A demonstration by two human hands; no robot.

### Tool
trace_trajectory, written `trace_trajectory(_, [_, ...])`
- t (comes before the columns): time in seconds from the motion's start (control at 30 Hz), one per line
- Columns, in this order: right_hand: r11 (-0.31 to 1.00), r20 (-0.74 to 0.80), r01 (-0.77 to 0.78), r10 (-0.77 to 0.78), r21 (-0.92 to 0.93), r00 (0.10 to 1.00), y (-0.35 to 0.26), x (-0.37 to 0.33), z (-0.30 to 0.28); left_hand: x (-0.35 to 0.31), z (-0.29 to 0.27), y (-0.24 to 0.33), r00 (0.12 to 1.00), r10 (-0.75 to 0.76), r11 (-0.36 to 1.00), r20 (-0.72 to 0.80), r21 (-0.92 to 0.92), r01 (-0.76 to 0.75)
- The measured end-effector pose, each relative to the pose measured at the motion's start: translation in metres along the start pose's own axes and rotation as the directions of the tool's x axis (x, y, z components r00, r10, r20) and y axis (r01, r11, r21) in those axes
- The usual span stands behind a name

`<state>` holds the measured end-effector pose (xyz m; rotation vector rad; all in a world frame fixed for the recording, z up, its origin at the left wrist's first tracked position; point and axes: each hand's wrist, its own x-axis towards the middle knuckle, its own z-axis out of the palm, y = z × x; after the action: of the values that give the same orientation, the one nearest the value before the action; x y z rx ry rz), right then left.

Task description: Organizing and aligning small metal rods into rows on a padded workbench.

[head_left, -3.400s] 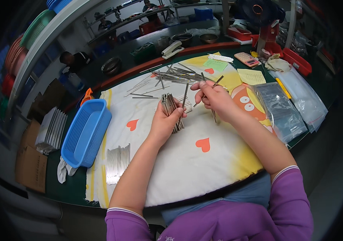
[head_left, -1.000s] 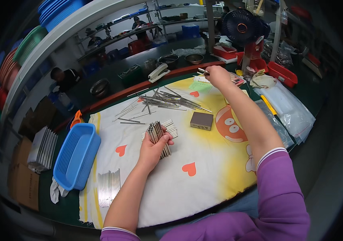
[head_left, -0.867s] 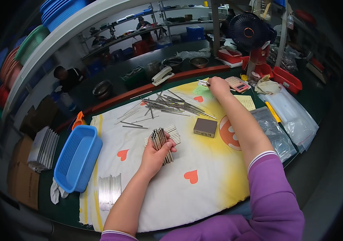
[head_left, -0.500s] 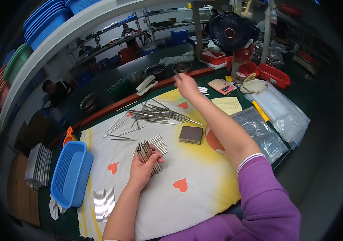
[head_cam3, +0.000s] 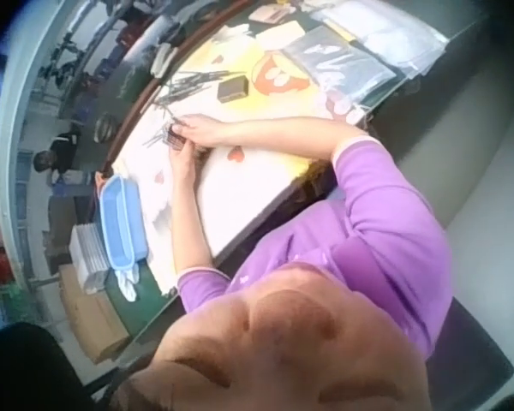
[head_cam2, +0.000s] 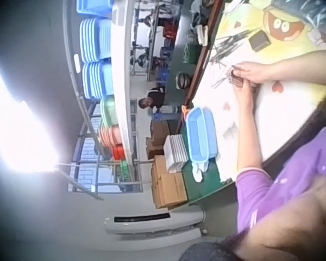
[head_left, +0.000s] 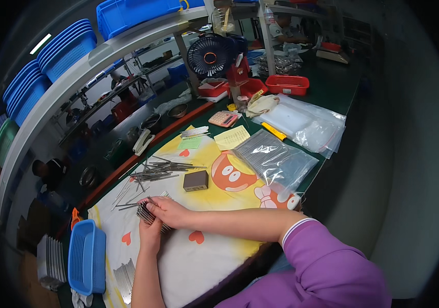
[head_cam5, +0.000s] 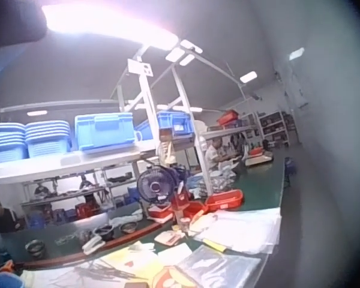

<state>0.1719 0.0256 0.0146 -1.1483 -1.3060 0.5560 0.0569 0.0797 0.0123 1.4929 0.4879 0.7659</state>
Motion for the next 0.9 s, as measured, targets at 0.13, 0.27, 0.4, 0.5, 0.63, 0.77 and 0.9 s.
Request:
trace_trajectory(0.13, [0.964,0.045,0.061,-0.051,-0.259,0.998,-0.004,-0.006,-0.005,-0.004,-0.001,-0.001,0.993,-0.044,0.999,0.106,-0.005,0.045])
trace_trajectory(0.27, [0.921,0.071,0.122,-0.103,-0.37,0.992,0.012,-0.006,-0.002,-0.006,0.003,0.004,0.993,-0.042,0.989,0.112,0.145,0.025])
trace_trajectory(0.4, [0.981,0.104,0.187,-0.181,-0.054,0.978,-0.005,-0.006,-0.007,-0.008,0.005,0.001,0.997,0.0,1.0,0.075,0.01,0.0])
trace_trajectory(0.5, [0.968,0.194,0.218,-0.191,-0.127,0.962,-0.025,-0.012,-0.014,-0.008,0.007,-0.002,0.998,0.007,0.994,0.065,-0.112,0.0])
trace_trajectory(0.63, [0.998,0.322,-0.013,-0.008,0.063,0.947,-0.048,-0.008,-0.029,-0.015,0.013,-0.006,0.992,0.015,0.988,0.129,-0.156,0.005])
trace_trajectory(0.77, [0.992,0.382,-0.115,0.083,0.061,0.92,-0.041,-0.012,-0.03,-0.013,0.006,-0.025,0.958,-0.117,0.99,0.262,0.105,0.092])
trace_trajectory(0.9, [0.989,0.42,-0.138,0.105,0.05,0.902,-0.037,-0.015,-0.027,-0.015,0.001,-0.018,0.937,-0.143,0.986,0.318,0.132,0.106])
